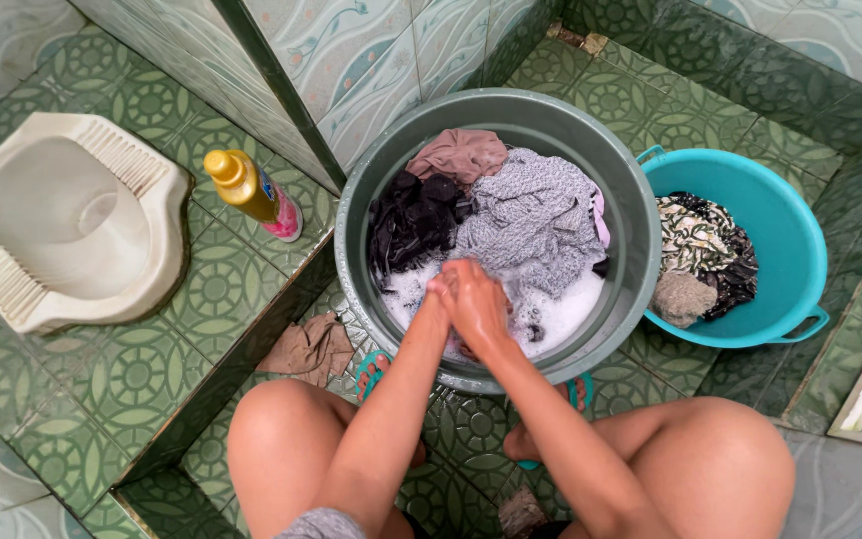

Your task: The person pours liquid detergent from a bottle into a basin of clothes, then scrubs, squeezes, and rinses various garments by hand in the soapy water, moving them between basins.

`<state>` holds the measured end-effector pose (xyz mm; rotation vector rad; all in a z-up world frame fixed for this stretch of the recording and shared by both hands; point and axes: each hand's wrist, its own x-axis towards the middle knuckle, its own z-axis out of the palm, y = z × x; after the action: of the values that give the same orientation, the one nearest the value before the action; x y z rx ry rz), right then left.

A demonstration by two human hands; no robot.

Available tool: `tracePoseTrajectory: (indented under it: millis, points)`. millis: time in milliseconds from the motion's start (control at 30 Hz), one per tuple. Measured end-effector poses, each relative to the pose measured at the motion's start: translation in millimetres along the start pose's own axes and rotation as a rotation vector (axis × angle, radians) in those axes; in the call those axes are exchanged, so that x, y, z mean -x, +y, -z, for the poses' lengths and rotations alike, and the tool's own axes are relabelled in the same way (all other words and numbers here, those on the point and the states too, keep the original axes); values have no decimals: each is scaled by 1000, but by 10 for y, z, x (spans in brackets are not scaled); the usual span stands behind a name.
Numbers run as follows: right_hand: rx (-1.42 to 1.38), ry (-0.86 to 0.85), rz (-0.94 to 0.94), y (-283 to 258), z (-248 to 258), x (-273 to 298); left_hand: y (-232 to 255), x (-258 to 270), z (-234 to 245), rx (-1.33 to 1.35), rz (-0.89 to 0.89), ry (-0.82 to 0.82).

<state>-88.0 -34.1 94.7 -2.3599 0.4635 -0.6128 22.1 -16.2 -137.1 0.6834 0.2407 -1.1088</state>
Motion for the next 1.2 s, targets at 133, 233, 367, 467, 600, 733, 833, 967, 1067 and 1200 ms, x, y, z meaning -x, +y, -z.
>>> tracePoseTrajectory:
  millis: [133,233,367,467,600,733,833,967,1067,1200]
  points:
    - [59,-132,-544,563,-244,-174,-32,216,-199,-119,-227,298]
    - [89,-182,-517,998,-432,-263,240,495,-663,-208,-117,422]
    - [-518,-167,-261,1324,-305,-211,690,751,-837,-33,82,63]
    - [-494,-380,90,1208,-28,-199,730,538,-833,171,20,-113]
    - [-195,-108,-252,825,243,-394,696,747,-950,136,58,-89]
    - [-69,-64,-151,492,520,-463,595,972,-1038,80,250,-88]
    - [-89,-385,-116,311,702,-528,515,429,-792,139,294,-79]
    - [-91,-536,-44,391,949,-579,301,-126,-318,193,471,-83]
    - [-477,-543,-108,841,1040,-592,279,-42,-378,146,547,-22]
    - [-801,-74,-443,1390,599,-460,464,763,-948,97,340,-147]
